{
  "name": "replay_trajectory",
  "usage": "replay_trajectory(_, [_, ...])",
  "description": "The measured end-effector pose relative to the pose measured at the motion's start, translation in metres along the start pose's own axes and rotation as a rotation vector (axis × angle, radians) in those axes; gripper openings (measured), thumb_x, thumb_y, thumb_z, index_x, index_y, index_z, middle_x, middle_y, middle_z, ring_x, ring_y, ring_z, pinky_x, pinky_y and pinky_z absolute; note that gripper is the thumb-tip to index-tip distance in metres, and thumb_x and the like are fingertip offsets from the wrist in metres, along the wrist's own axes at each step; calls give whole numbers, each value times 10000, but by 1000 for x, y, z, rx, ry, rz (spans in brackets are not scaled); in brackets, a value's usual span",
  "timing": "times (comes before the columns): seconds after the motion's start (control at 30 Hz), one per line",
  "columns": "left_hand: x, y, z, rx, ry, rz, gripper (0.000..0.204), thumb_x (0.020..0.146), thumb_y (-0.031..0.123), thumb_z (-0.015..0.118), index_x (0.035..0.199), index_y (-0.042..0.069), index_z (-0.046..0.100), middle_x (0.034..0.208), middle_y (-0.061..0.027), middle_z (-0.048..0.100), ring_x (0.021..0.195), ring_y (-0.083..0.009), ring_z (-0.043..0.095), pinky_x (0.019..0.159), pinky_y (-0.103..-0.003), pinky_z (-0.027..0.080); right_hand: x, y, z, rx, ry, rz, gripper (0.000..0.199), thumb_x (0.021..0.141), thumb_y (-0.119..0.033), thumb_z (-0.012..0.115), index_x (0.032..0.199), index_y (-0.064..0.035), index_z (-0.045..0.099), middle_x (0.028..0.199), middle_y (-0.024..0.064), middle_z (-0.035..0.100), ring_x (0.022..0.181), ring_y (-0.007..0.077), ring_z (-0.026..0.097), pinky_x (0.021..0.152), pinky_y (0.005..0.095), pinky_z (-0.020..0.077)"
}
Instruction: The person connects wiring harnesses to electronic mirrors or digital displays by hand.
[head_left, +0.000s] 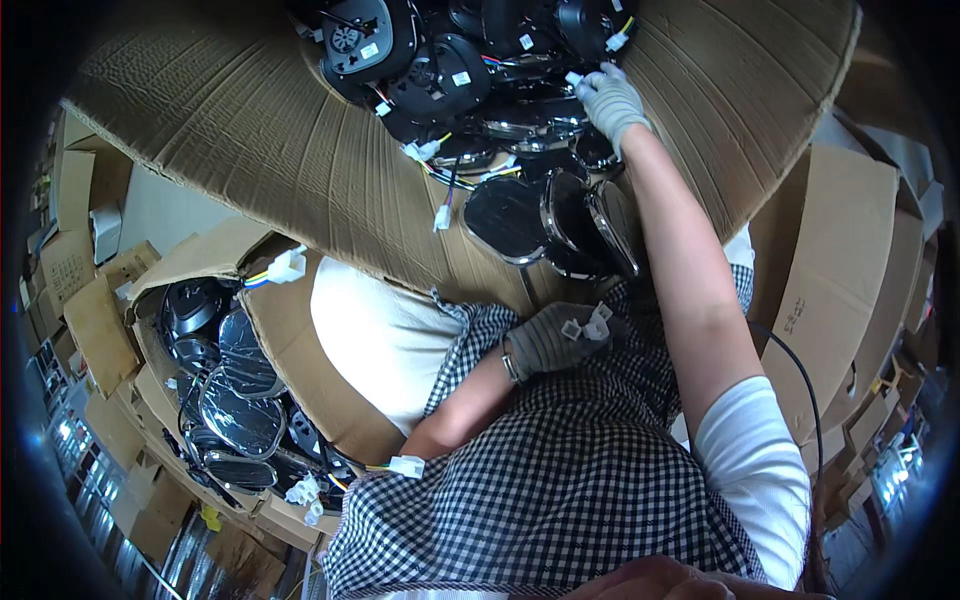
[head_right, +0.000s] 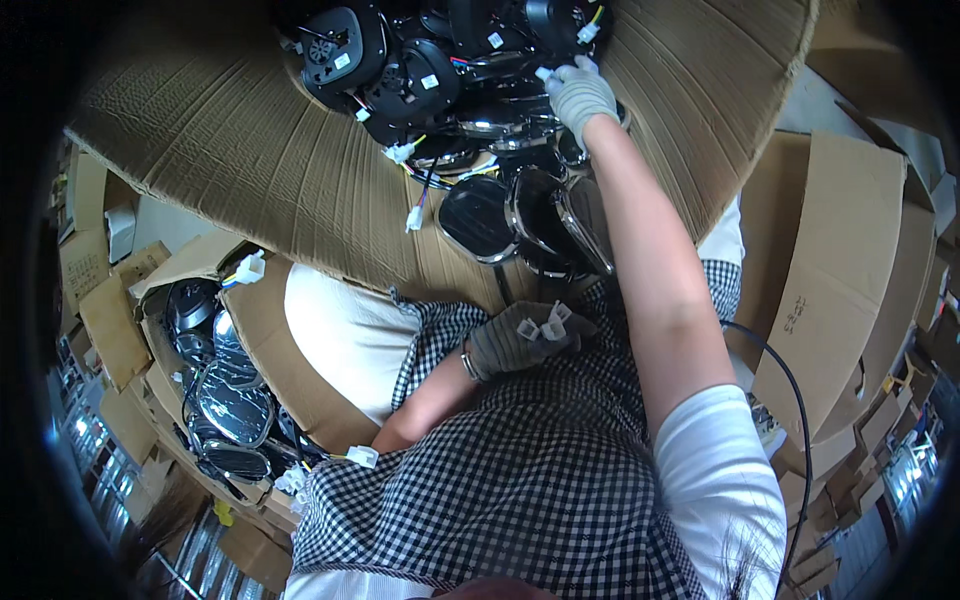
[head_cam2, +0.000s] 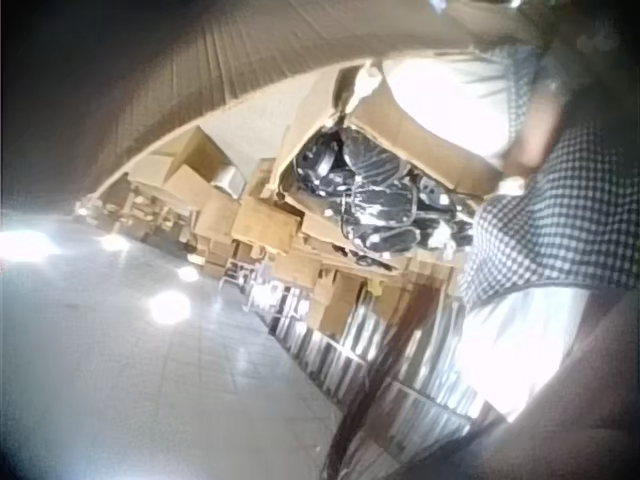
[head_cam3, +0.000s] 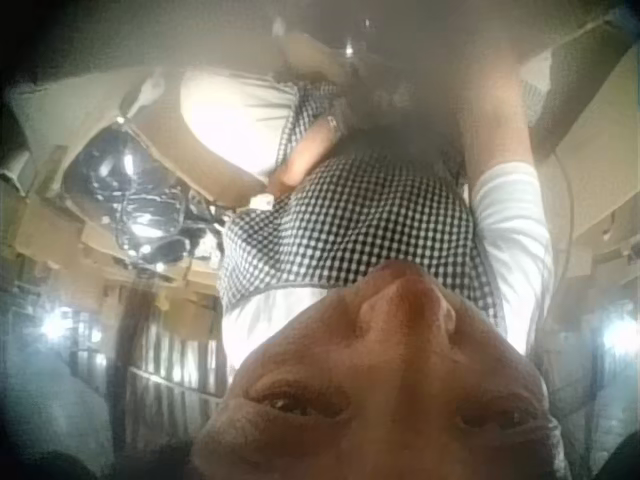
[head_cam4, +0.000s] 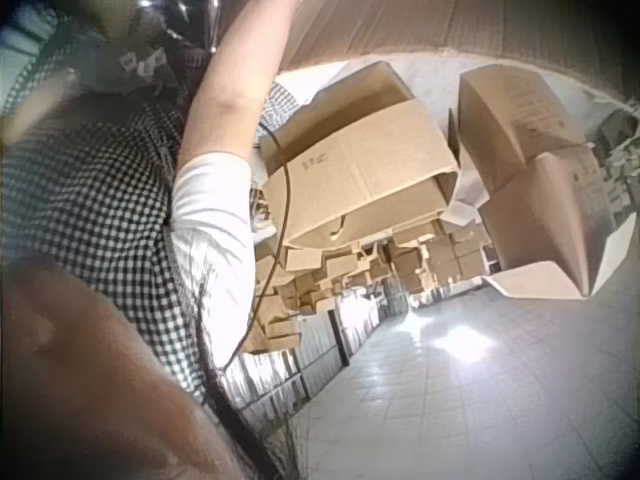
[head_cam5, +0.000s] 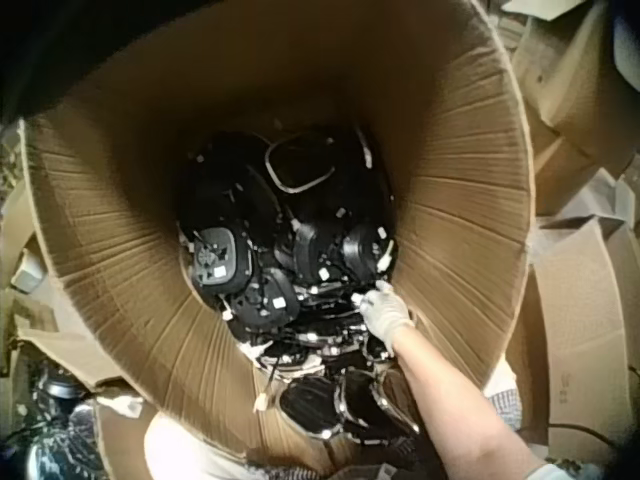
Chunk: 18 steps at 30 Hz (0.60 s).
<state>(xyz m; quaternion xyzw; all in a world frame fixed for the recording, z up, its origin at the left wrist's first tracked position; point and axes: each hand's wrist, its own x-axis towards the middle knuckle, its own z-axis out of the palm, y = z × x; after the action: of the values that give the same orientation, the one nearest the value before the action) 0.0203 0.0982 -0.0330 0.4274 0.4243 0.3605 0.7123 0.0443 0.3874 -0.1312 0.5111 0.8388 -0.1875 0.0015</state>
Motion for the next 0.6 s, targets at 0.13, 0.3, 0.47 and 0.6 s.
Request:
replay_trajectory(0.13, [2, 2, 4, -209, 149, -52, 244, 877, 125, 557, 1105, 67, 622, 877, -47, 663, 797, -109, 623, 703, -255, 498, 3, 29, 33, -11, -309, -99, 341, 865, -337, 483, 1064, -111, 642, 1167, 165, 552, 1102, 323, 514, 942, 404, 400])
replay_trajectory(0.3, [2, -4, -1, -50, 277, 58, 228, 866, 114, 541, 1075, 63, 620, 870, -53, 649, 775, -152, 620, 696, -272, 502, -43, 14, -3, 191, 345, 15, 204, 800, -248, 584, 900, -92, 668, 995, 152, 598, 913, 319, 563, 821, 422, 430])
replay_trajectory(0.47, [2, -19, -9, 862, 445, 225, 235, 873, 134, 498, 1065, 66, 615, 848, -75, 627, 726, -224, 592, 652, -318, 494, -62, -37, -105, -67, 855, -263, 77, 751, -145, 618, 812, -122, 659, 904, 56, 600, 734, 279, 547, 722, 416, 452])
replay_trajectory(0.6, [-8, 3, -16, 276, 824, 94, 394, 942, 337, 409, 1143, 38, 569, 968, -118, 631, 716, -206, 582, 641, -320, 476, -105, -54, -122, -125, 608, -749, 92, 706, -164, 634, 763, -103, 597, 848, 39, 579, 794, 224, 539, 695, 353, 449])
